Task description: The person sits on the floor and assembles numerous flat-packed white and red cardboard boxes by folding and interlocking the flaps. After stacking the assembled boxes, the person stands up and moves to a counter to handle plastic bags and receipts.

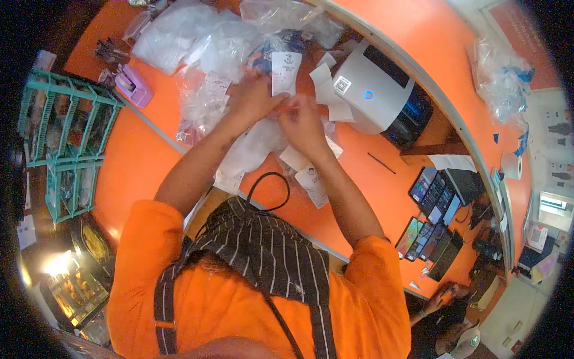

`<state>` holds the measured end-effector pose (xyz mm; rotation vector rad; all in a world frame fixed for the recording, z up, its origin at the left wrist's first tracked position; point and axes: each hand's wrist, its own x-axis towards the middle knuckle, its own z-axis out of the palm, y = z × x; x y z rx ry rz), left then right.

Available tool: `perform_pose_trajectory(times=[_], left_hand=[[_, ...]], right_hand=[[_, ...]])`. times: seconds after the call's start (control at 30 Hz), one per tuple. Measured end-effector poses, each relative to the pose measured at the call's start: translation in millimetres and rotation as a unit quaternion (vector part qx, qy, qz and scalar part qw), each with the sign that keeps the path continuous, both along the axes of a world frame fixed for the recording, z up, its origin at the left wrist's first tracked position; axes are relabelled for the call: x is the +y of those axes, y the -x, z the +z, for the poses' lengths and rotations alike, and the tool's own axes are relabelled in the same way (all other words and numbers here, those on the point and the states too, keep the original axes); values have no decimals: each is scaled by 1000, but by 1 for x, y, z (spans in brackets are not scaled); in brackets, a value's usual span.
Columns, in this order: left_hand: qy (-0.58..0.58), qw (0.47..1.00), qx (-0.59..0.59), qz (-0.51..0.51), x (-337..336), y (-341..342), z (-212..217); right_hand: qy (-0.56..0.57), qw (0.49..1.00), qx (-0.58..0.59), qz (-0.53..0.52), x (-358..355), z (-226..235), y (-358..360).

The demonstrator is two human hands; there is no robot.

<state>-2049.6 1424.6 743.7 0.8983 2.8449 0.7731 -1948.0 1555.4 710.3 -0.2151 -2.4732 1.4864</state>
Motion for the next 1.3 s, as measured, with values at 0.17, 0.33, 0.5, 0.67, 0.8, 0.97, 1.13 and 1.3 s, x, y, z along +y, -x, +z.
perform_pose_trajectory(times=[0.17,0.33,0.5,0.67,0.8,0.97,1.13,1.3], left_hand=[[-210,957,-189,-57,-13,20,-55],[-374,757,-532,57,-10,30,7],[-360,776,-516,48,-14,29,2],[-361,770,-516,103,-13,23,-4],[-323,797,-503,86,-19,28,-14],[-324,818,-473,54,-27,32,-33],[-319,831,-455,40,-22,27,-35],[-320,865,-387,14,-33,26,-75]], right_hand=[[213,976,-47,-25,11,7,13],[314,948,-44,-15,-14,27,-10],[353,933,-56,-38,-25,27,-32],[343,937,-62,-31,-22,27,-33],[362,925,-109,-18,-20,25,-35],[-208,949,202,-122,16,53,32],[-278,960,-30,-26,30,49,141],[-344,936,-71,34,7,64,183]])
